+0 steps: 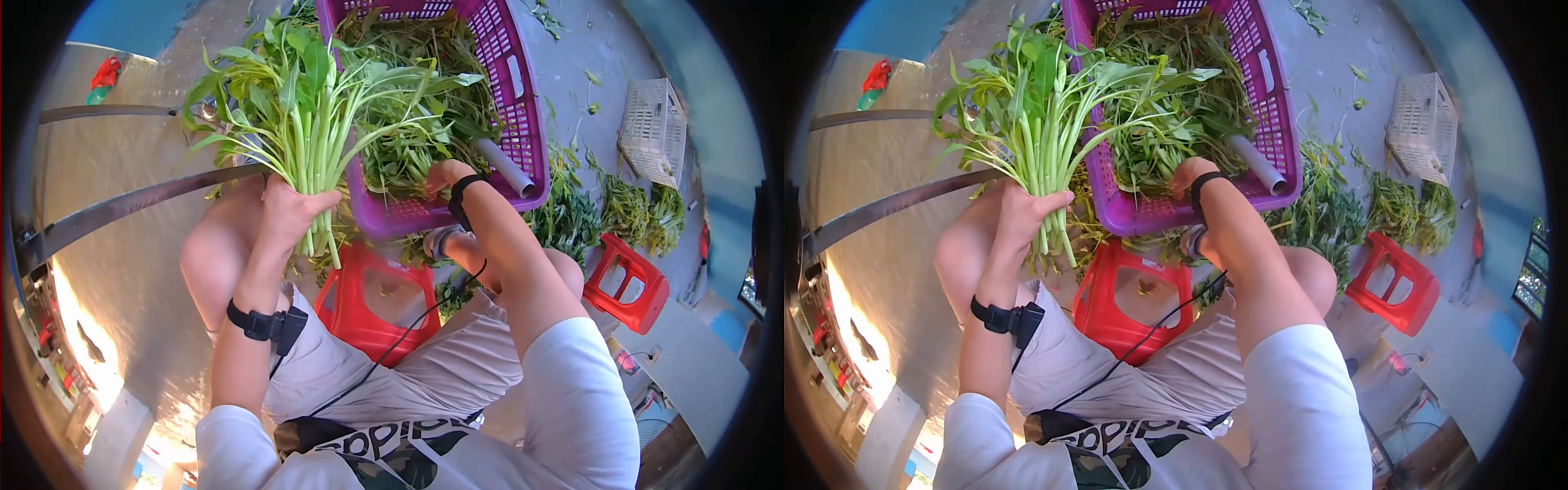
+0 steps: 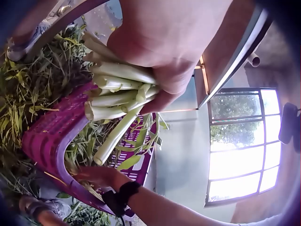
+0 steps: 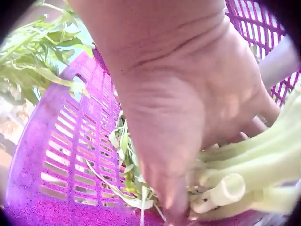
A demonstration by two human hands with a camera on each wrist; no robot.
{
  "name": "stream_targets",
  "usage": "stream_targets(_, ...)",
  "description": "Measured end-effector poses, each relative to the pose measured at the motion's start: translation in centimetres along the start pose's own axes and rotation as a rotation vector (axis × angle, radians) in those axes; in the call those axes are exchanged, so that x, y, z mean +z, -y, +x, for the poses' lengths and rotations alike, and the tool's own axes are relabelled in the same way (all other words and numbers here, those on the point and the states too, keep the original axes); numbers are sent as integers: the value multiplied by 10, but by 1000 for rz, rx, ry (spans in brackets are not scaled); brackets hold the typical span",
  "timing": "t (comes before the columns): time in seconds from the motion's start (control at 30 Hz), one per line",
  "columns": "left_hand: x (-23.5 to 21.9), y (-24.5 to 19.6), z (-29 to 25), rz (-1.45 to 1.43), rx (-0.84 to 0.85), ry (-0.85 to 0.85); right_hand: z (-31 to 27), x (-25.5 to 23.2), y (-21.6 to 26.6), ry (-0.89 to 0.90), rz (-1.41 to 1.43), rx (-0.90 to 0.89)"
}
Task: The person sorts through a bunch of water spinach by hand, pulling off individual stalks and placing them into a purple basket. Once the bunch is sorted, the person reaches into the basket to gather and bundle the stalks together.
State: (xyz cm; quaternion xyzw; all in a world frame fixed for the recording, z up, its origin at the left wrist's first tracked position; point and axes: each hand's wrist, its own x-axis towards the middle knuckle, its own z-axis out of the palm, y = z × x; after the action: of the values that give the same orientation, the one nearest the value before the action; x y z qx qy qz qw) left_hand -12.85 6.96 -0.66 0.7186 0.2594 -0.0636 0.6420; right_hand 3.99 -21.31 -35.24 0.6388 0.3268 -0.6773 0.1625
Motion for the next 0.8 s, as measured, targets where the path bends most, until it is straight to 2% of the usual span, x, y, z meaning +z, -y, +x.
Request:
stream_targets(0.1,-8,3,0,45,13,36,-23,7,-19,-133,66,97)
stream_targets(0.17,-12,9,2,32,32,14,-122,-12,16,-252,190,274)
stream_targets(0.2,-13,12,2,26,38,2,-124,-15,2,-338,204,278)
stream_targets(0.23,-14,9,0,9,17,6,-168,-29,9,-336,27,191)
stream_targets(0.27,-14,-1,-2,-8,-2,13,-203,-45,13,-404,190,198)
stream_targets(0.3,-13,-5,-5,-26,-19,21,-215,-55,7,-427,170,198)
stream_targets(0.33,-12,-4,-6,-39,-9,13,-246,-66,10,-439,417,229)
stream_targets(0.37,-13,-3,-5,-50,3,4,-262,-70,1,-516,508,217)
stream_targets(0.47,-10,-5,-7,-100,39,-13,-322,-87,-8,-648,332,220)
stream_targets(0.53,-12,-3,-6,-94,36,-6,-342,-87,-37,-859,226,129)
stream_targets(0.57,-12,-1,-5,-102,45,12,-358,-84,-46,-881,406,131)
stream_targets(0.6,-11,-3,-6,-137,28,9,-377,-76,-53,-930,612,-40)
stream_targets(0.67,-8,-8,-11,-206,-5,4,-413,-58,-37,-1020,811,-60)
stream_targets(0.77,-9,-4,-9,-255,-33,60,-415,-21,-27,-1122,1175,-220)
stream_targets(0.8,-5,-4,-9,-256,-45,74,-413,-11,-27,-1134,1241,-222)
